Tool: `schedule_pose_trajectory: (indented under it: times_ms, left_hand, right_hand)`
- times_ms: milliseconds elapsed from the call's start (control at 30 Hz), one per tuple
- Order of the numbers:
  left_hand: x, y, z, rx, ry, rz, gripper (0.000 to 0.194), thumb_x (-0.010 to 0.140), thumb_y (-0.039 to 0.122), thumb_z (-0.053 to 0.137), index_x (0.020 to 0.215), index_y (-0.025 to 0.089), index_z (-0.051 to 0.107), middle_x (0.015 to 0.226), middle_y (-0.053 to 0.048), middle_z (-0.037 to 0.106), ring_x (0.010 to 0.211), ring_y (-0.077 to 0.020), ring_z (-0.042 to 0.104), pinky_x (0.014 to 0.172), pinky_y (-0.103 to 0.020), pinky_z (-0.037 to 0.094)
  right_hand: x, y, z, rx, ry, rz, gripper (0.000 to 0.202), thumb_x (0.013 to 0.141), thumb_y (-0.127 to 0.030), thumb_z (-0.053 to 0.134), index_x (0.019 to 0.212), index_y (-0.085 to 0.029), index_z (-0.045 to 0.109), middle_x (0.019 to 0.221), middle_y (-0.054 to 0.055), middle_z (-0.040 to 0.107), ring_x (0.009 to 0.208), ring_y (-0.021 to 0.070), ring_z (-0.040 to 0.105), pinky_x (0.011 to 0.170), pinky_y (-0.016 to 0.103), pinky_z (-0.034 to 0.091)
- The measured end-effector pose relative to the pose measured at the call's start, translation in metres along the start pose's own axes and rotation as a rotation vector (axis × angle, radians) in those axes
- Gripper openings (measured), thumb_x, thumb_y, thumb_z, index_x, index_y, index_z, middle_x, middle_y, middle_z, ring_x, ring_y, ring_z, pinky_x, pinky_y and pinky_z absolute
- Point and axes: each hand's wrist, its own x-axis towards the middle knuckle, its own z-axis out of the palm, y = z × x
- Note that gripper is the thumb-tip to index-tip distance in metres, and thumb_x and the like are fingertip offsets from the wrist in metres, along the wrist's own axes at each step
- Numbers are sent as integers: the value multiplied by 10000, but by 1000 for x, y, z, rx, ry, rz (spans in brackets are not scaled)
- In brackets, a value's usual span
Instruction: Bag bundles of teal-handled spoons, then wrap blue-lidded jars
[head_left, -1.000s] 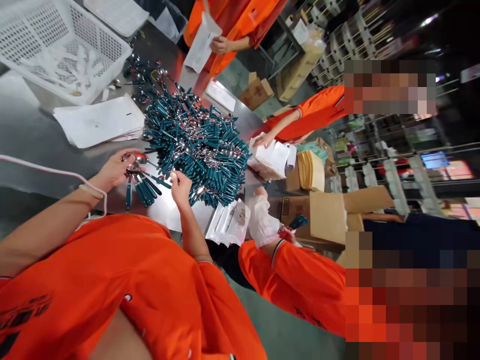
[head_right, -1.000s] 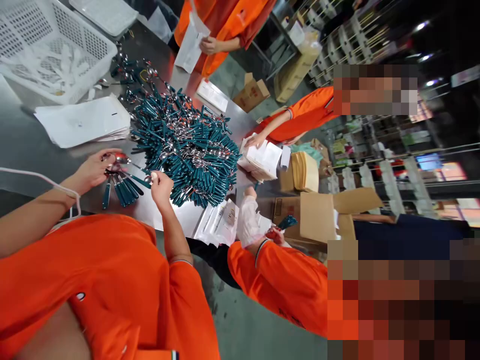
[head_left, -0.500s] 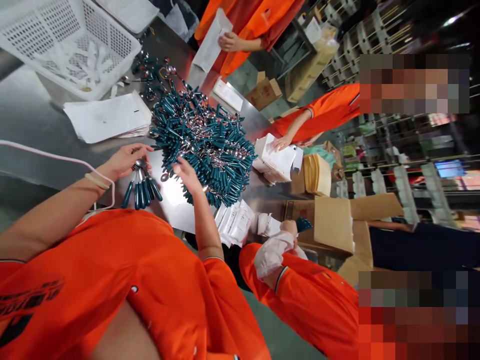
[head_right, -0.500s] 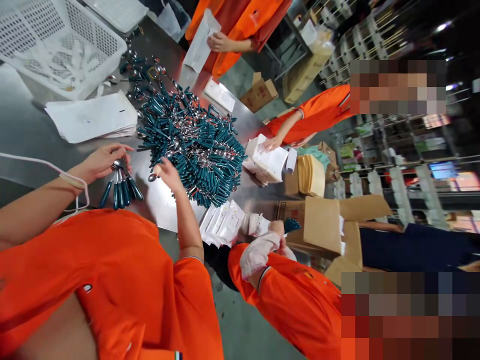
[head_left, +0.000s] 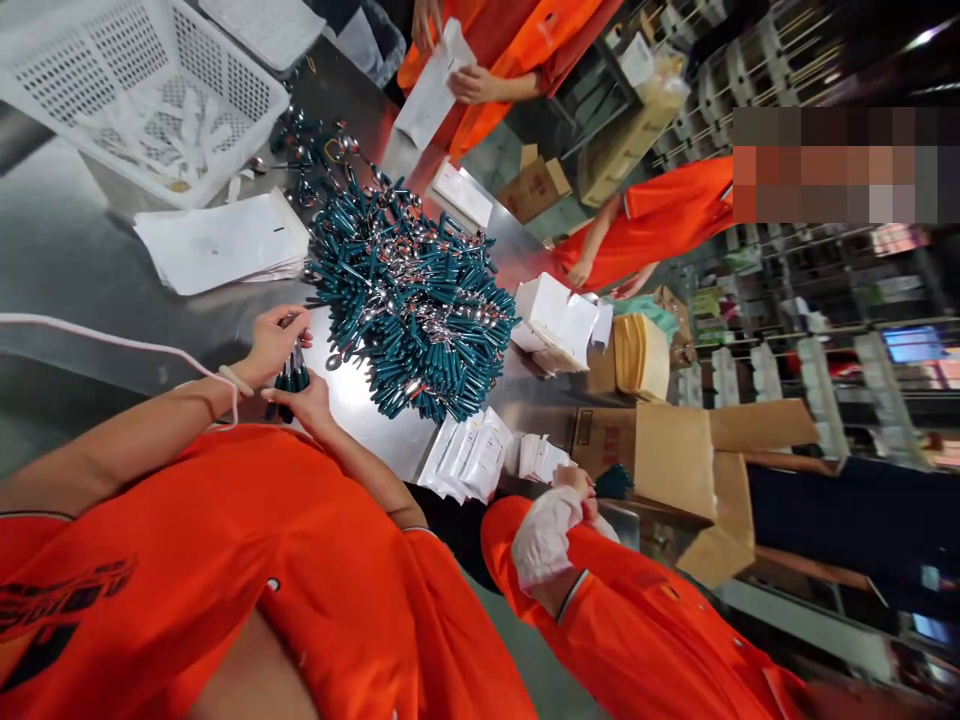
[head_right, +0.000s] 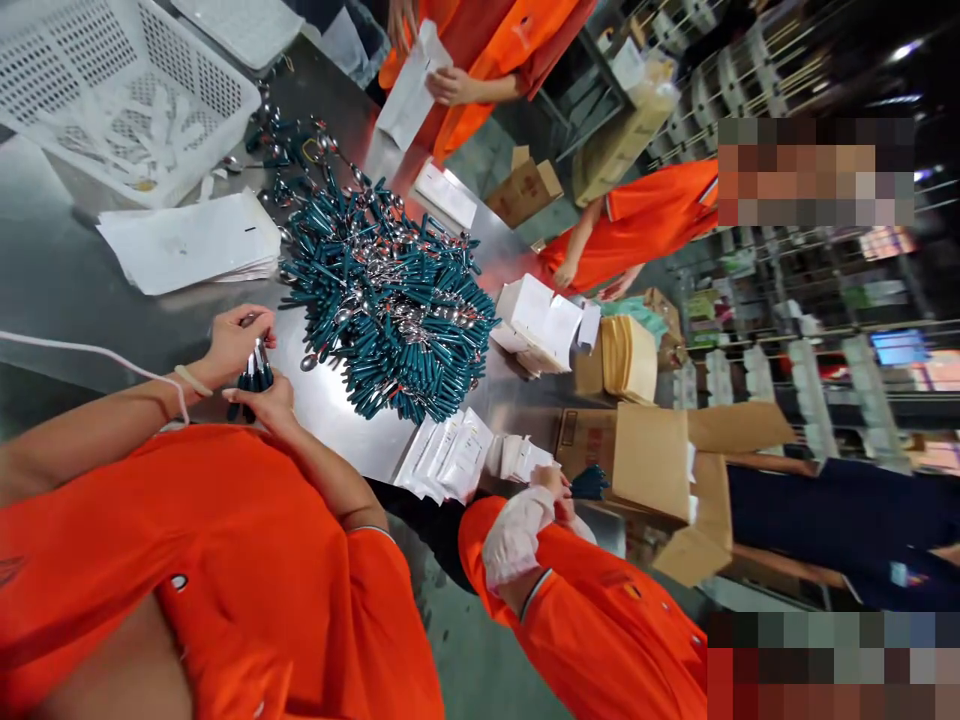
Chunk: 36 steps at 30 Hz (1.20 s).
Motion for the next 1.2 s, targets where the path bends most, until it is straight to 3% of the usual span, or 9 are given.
schedule_pose_trajectory:
  times_ms: [167,267,333,400,500,667,800,1000,1200]
  left_hand:
    - [21,-3,3,170,-205,-30,192,968,300,856,985,142,748,756,-38,715,699,-226,736,686,-331,648]
    - [62,13,-7,406,-318,80,318,1005,233,859,1265,92,743,1134,-149,827,1175,-315,778,1116,-467,630]
    - [93,24,-23,563,-196,179,601,955,113,908,1480,4,636,1597,-283,654,1612,-397,499,1403,-625,302]
    - [117,30,-44,797,-73,258,862,910,29,930,1633,-77,472,1847,-378,276,1778,-484,91,1390,-763,-46]
    - [130,27,-76,1071,-72,309,748,1014,-47,727,1684,-103,399,1885,-394,62,1760,-543,-110,1274,-887,-119]
    - [113,23,-102,1115,-189,363,523,1088,-45,453,1604,-74,531,1864,-349,249,1775,-508,-4,1325,-848,-32]
    - [82,4,-118,1089,-333,401,411,1048,-29,481,1398,0,693,1823,-297,396,1806,-458,30,1398,-728,-46]
    - [26,-46,-155,1153,-691,258,206,827,-70,668,897,123,676,1414,-229,749,1673,-460,404,1393,-708,98]
    - [20,-46,-101,1068,-619,164,261,867,73,783,730,160,578,905,-137,664,1291,-385,643,1251,-512,439]
  right_hand:
    - [8,3,-8,156,-16,164,465,510,-320,1033,740,-205,645,659,-64,649,640,137,599,604,249,555]
    - [11,-1,-23,253,-6,171,390,491,-228,973,760,-190,692,655,-52,686,615,140,629,593,247,563]
    - [10,-2,-35,271,-1,174,385,476,-208,955,776,-183,715,640,-50,694,583,141,631,569,249,561]
    - [9,-2,-45,265,13,175,382,480,-204,948,783,-184,716,620,-54,689,558,141,631,546,245,552]
    - [8,3,-55,265,42,177,376,511,-209,950,780,-191,688,593,-65,662,543,138,637,554,241,560]
    - [8,10,-63,294,101,165,363,515,-191,912,776,-201,660,611,-64,671,552,139,641,573,250,568]
    - [7,13,-72,233,132,127,317,528,-189,846,744,-219,616,603,-65,656,597,157,644,600,263,560]
    - [1,24,-92,-206,238,11,280,593,-218,817,764,-230,596,663,-102,577,681,137,555,682,249,514]
    - [3,46,-77,-528,221,58,256,662,-240,808,857,-234,642,774,-76,642,822,179,633,837,285,581]
